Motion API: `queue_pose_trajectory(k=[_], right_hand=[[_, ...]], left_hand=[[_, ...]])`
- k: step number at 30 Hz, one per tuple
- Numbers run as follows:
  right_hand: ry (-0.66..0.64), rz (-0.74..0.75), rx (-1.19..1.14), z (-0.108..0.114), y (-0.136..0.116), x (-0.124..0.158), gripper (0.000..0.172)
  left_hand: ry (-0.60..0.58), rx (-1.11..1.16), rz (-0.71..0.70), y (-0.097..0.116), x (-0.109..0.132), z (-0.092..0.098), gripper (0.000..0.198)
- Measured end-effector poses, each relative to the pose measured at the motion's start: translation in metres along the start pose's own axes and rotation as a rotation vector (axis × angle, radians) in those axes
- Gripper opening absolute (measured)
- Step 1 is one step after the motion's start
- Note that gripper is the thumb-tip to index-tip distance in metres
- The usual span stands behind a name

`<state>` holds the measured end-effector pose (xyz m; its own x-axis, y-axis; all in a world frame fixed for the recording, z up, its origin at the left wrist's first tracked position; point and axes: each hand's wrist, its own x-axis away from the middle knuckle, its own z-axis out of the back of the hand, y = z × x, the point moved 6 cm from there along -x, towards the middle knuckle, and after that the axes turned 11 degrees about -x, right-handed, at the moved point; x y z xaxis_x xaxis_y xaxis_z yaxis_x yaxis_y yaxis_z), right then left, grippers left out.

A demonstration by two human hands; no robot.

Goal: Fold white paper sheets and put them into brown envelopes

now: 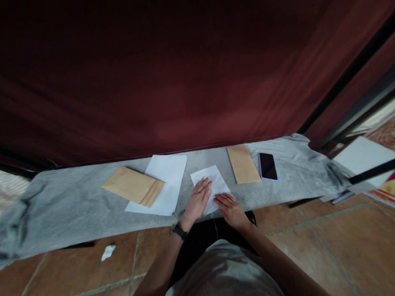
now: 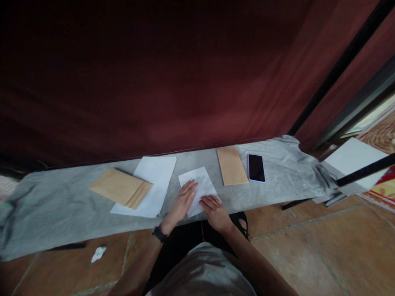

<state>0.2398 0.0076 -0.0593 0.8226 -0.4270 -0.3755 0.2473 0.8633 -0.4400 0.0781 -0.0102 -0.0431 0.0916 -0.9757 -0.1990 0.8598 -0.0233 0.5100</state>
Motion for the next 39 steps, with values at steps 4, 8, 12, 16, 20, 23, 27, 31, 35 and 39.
queue_pose_trajectory(k=[4, 8, 12, 16, 20, 23, 27, 31, 35, 39], right_hand=[[0.017, -0.002, -0.014, -0.005, 0.001, 0.005, 0.046], [0.023, 0.007, -0.038, -0.008, 0.002, 0.008, 0.051], [0.042, 0.018, -0.058, -0.009, 0.001, 0.01, 0.055], [0.032, 0.011, -0.075, -0.01, 0.0, 0.01, 0.058], [0.035, -0.002, -0.076, -0.01, 0.0, 0.011, 0.057], [0.044, -0.003, -0.07, -0.01, 0.0, 0.011, 0.055], [0.052, -0.014, -0.058, -0.01, 0.0, 0.011, 0.051], [0.042, -0.011, -0.048, -0.01, -0.001, 0.01, 0.048], [0.033, -0.021, -0.036, -0.008, -0.002, 0.008, 0.048], [-0.013, -0.015, -0.046, -0.008, -0.005, 0.0, 0.05]], left_hand=[[-0.249, -0.245, -0.087, 0.015, -0.02, -0.034, 0.054], [-0.249, -0.399, -0.124, 0.009, -0.04, -0.041, 0.053], [-0.188, -0.464, -0.093, -0.01, -0.059, -0.035, 0.054], [-0.08, -0.412, 0.004, -0.03, -0.075, -0.023, 0.052], [0.007, -0.325, 0.039, -0.036, -0.074, -0.02, 0.051], [-0.003, -0.306, 0.029, -0.029, -0.054, -0.025, 0.052], [-0.115, -0.27, -0.087, -0.01, -0.014, -0.027, 0.051], [-0.21, -0.243, -0.185, 0.004, 0.025, -0.014, 0.051], [-0.209, -0.251, -0.258, 0.014, 0.052, -0.003, 0.058], [-0.162, -0.278, -0.219, 0.01, 0.054, 0.002, 0.047]])
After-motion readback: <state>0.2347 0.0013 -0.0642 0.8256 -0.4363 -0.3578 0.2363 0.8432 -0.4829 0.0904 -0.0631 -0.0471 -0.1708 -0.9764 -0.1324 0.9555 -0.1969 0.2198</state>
